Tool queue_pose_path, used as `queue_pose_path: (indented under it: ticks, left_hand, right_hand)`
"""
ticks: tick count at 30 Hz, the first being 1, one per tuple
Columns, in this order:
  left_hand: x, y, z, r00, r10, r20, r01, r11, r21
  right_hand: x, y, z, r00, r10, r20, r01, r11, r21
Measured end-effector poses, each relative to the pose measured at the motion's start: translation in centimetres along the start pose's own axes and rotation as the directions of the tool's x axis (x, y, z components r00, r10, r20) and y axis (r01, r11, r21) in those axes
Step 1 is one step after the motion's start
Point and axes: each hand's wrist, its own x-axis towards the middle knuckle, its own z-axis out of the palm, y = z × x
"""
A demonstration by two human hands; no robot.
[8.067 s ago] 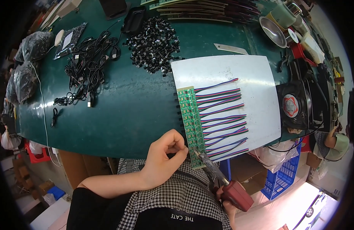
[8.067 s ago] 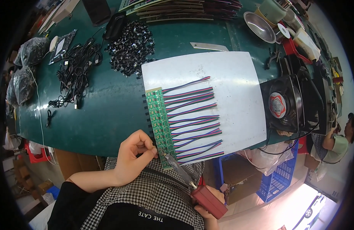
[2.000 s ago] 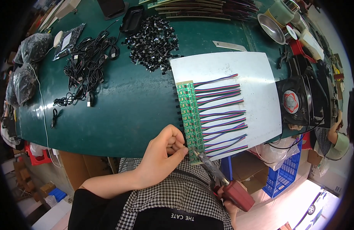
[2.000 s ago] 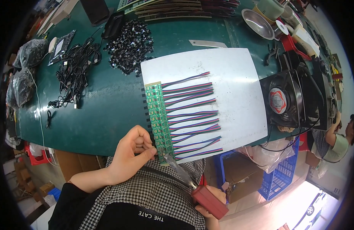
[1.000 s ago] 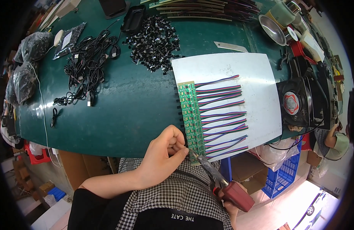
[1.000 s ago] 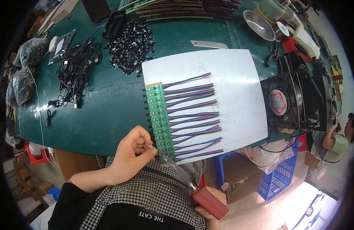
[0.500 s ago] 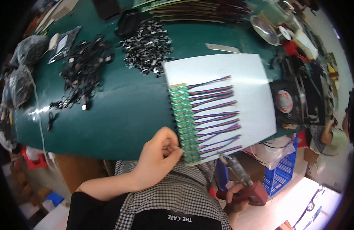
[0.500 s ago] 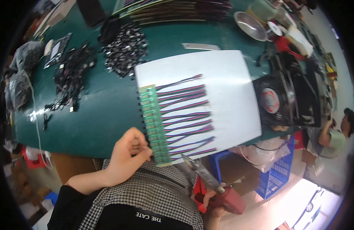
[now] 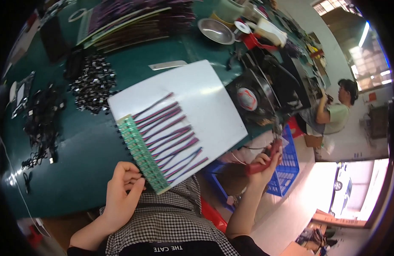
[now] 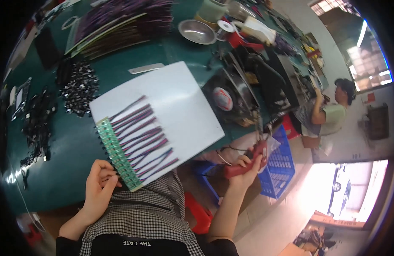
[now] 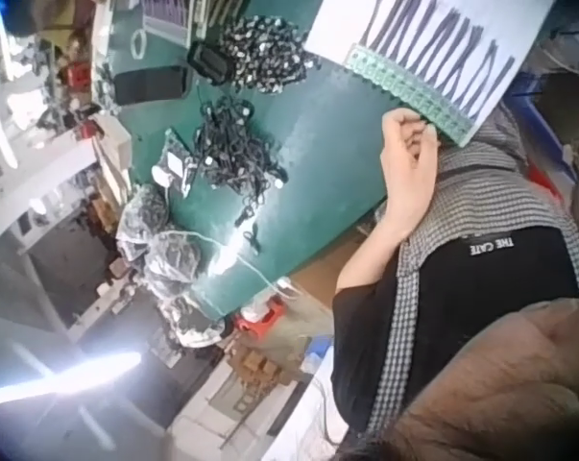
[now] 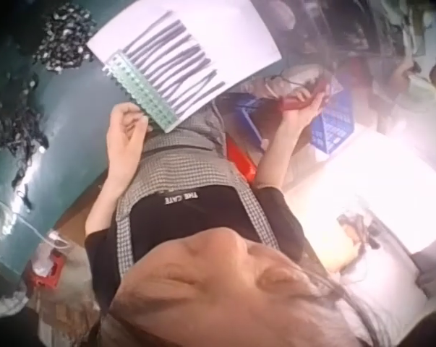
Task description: The person solders or trims wires onto a printed circuit board using a soldering iron.
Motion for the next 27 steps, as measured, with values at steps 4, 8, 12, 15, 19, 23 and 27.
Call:
queue_pose_path:
  ticks: [4, 8, 12, 15, 19, 23, 27]
  left_hand:
    - [1.6, 0.6, -3.1, 0.975, 0.194, -0.105, -0.148, 0.929, 0.341]
    - [6.3, 1.2, -8.8, 0.91, 0.344, -0.231, -0.191, 0.843, 0.503]
    - [8.3, 1.9, -10.5, 0.885, 0.403, -0.232, -0.158, 0.731, 0.664]
    - [9.4, 2.4, -9.7, 0.887, 0.431, -0.164, -0.153, 0.611, 0.777]
    - [11.3, 2.0, -10.0, 0.876, 0.46, -0.148, -0.165, 0.572, 0.804]
    - [11.3, 2.1, -11.1, 0.84, 0.541, 0.036, -0.302, 0.413, 0.859]
    - [10.1, 3.0, -11.2, 0.87, 0.484, 0.091, -0.35, 0.478, 0.805]
  right_hand:
    - [0.2, -1.8, -1.5, 0.982, 0.002, 0.187, 0.007, 0.999, -0.047]
    - [-2.4, -3.8, -1.9, 0.959, 0.018, 0.283, -0.034, 0.998, 0.053]
    - [-4.1, -3.0, -0.7, 0.945, -0.105, 0.31, 0.136, 0.987, -0.081]
    - [-6.2, -1.4, 1.7, 0.911, -0.377, 0.167, 0.412, 0.857, -0.311]
    - [-7.3, -1.3, 2.3, 0.931, -0.297, 0.212, 0.347, 0.898, -0.27]
    - [-8.0, -0.7, 3.3, 0.945, -0.245, 0.216, 0.307, 0.891, -0.334]
    - [-9.6, 1.1, 5.1, 0.95, -0.275, 0.147, 0.311, 0.874, -0.373]
